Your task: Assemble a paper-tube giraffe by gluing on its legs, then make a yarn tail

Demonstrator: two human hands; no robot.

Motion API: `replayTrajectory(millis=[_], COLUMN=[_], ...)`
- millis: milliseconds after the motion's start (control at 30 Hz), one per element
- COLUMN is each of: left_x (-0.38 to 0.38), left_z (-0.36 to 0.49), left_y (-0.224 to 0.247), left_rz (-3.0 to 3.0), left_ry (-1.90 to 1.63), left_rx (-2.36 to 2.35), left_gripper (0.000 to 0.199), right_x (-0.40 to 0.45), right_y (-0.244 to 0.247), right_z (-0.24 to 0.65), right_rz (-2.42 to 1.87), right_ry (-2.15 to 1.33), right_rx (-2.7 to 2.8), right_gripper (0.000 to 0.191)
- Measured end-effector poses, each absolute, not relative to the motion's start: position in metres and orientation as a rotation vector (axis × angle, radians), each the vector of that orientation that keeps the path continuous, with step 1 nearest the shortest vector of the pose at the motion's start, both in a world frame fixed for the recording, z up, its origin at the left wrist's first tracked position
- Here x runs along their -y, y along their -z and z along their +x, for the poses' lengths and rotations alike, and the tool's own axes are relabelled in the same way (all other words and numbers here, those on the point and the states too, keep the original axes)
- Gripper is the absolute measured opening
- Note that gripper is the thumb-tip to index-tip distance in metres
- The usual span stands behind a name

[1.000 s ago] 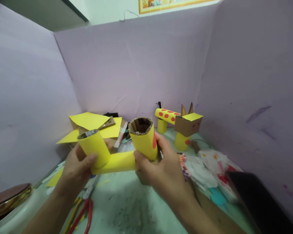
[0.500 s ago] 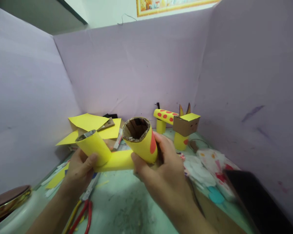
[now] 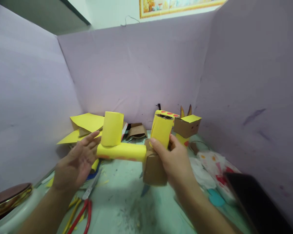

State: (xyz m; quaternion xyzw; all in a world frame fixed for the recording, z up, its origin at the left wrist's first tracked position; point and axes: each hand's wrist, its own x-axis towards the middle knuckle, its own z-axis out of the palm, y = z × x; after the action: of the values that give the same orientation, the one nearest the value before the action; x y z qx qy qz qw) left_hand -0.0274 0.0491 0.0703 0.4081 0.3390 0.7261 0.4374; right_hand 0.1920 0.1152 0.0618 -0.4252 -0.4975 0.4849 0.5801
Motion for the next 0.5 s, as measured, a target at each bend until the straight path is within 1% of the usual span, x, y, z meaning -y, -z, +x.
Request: replayTrajectory(millis=[167,267,367,500], left_x=[-0.046,-0.045,-0.045,-0.045], left_z=[-0.025,-0.023,-0.025,-0.031], left_y=[-0.071,-0.072,-0.071,-0.072], left_rz=[1.052,1.081,1.139,1.143], left_ry=[-1.742,-1.712,-1.608,-1.468], left_rx=[-1.026,-1.110,-1.160,-1.119], left_gripper=[0.043,0.051,0.058,0.058], right_x=[-0.114,-0.112,-0.106,-0.093], right_y=[-0.060,-0.062,-0.065,-0.066], right_z=[0.191,0.189,0.186,0.181], right_rz=[-1.016,-1.038,-1.053,-1.025], right_ry=[-1.039,-0.995,-0.936,-0.712], right_rx=[1.182,1.221,1.246,1.295], right_gripper=[0.039,0.041,0.042,0.043])
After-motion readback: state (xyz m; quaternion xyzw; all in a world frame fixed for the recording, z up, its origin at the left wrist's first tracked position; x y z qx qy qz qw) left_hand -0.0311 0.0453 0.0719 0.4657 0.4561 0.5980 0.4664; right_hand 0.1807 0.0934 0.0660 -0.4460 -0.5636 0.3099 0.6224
